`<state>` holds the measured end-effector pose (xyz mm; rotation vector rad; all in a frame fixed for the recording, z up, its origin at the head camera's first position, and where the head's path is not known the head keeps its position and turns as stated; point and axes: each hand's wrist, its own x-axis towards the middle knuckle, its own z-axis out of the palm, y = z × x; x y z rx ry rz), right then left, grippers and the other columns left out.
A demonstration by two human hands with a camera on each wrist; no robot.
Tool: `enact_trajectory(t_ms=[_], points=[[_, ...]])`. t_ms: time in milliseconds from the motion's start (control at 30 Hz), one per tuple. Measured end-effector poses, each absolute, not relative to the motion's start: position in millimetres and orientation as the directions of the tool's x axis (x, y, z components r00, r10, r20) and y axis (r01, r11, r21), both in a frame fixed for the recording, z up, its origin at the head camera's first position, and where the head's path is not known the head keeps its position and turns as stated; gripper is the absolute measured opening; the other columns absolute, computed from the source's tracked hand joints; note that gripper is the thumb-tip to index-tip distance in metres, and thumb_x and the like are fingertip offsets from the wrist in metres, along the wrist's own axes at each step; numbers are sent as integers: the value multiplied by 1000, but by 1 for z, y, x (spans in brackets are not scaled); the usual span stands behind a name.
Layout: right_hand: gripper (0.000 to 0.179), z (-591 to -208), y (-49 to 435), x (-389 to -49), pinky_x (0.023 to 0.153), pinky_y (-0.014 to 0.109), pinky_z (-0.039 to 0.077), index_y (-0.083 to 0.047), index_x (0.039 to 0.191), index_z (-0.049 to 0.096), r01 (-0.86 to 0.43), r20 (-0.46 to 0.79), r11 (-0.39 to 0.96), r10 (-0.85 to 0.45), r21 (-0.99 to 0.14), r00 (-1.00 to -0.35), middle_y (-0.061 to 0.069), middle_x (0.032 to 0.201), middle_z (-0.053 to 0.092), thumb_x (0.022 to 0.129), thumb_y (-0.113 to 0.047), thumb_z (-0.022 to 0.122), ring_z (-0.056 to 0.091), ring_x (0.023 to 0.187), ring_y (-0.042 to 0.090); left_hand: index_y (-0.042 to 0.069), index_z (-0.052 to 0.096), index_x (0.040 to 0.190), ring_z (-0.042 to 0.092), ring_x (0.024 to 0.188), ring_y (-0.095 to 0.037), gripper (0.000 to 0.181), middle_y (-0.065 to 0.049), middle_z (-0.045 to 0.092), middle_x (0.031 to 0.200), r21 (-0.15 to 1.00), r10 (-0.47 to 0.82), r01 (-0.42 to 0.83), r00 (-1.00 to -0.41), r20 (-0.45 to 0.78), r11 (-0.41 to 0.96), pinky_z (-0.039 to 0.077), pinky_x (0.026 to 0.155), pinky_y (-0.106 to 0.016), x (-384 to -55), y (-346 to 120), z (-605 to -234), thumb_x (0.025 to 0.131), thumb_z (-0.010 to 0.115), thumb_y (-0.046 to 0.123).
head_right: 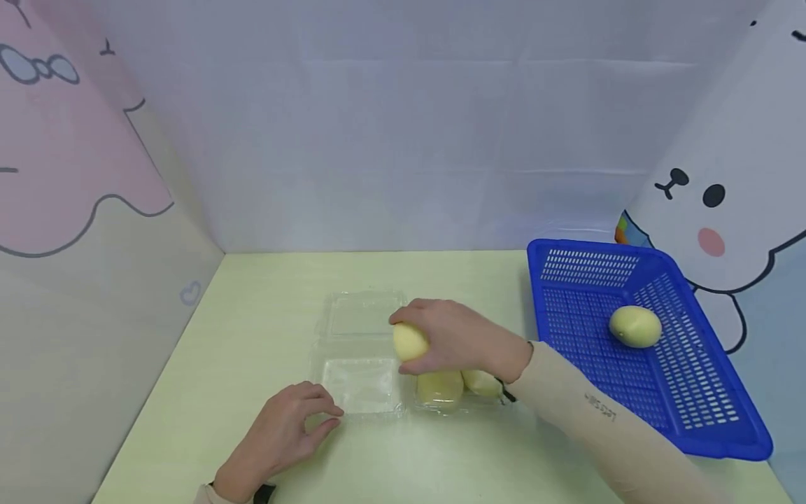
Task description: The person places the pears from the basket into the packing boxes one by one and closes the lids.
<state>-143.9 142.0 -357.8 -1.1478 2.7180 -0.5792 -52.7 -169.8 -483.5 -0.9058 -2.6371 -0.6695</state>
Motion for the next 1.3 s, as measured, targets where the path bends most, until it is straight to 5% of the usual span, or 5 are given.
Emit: enact_trajectory(t_ms=[233, 400, 600, 800, 1300], points=[[58, -379, 96, -137, 84, 27, 57, -14, 132, 71, -772, 21, 508, -830, -382, -557, 2, 126, 71, 82, -37, 90, 70, 102, 16, 26, 84, 87, 68, 88, -6, 15, 18, 74, 91, 366, 494, 601, -797, 348, 711, 54, 72, -25, -51, -171, -484, 78, 93, 18], [57, -398, 76, -131, 83, 25, 55, -20, 133, 70, -779, -54, 511, -846, -364, -530, -1, 127, 69, 82, -35, 89, 67, 103, 13, 27, 84, 86, 68, 86, -4, 17, 20, 74, 89, 365, 498, 620, -781, 377, 695, 51, 71, -22, -52, -173, -487, 76, 95, 18], [55, -423, 63, -129, 82, 26, 55, -21, 133, 69, -796, -133, 526, -849, -300, -511, -3, 126, 69, 84, -38, 87, 67, 104, 11, 27, 84, 84, 68, 84, -3, 19, 21, 74, 88, 366, 502, 638, -765, 403, 678, 49, 69, -20, -53, -173, -489, 74, 96, 17], [34, -426, 62, -133, 88, 32, 60, -20, 124, 74, -795, -180, 566, -824, -218, -538, -2, 126, 73, 94, -36, 80, 70, 111, 17, 27, 84, 85, 70, 86, -3, 16, 20, 75, 90, 384, 490, 610, -789, 370, 693, 51, 69, -21, -56, -171, -487, 77, 95, 18], [32, -420, 67, -134, 90, 35, 60, -17, 123, 73, -780, -190, 569, -822, -261, -537, 0, 128, 73, 95, -30, 80, 71, 115, 19, 27, 85, 86, 71, 86, -5, 16, 18, 78, 91, 387, 487, 599, -799, 354, 701, 54, 71, -23, -53, -171, -482, 78, 95, 18]])
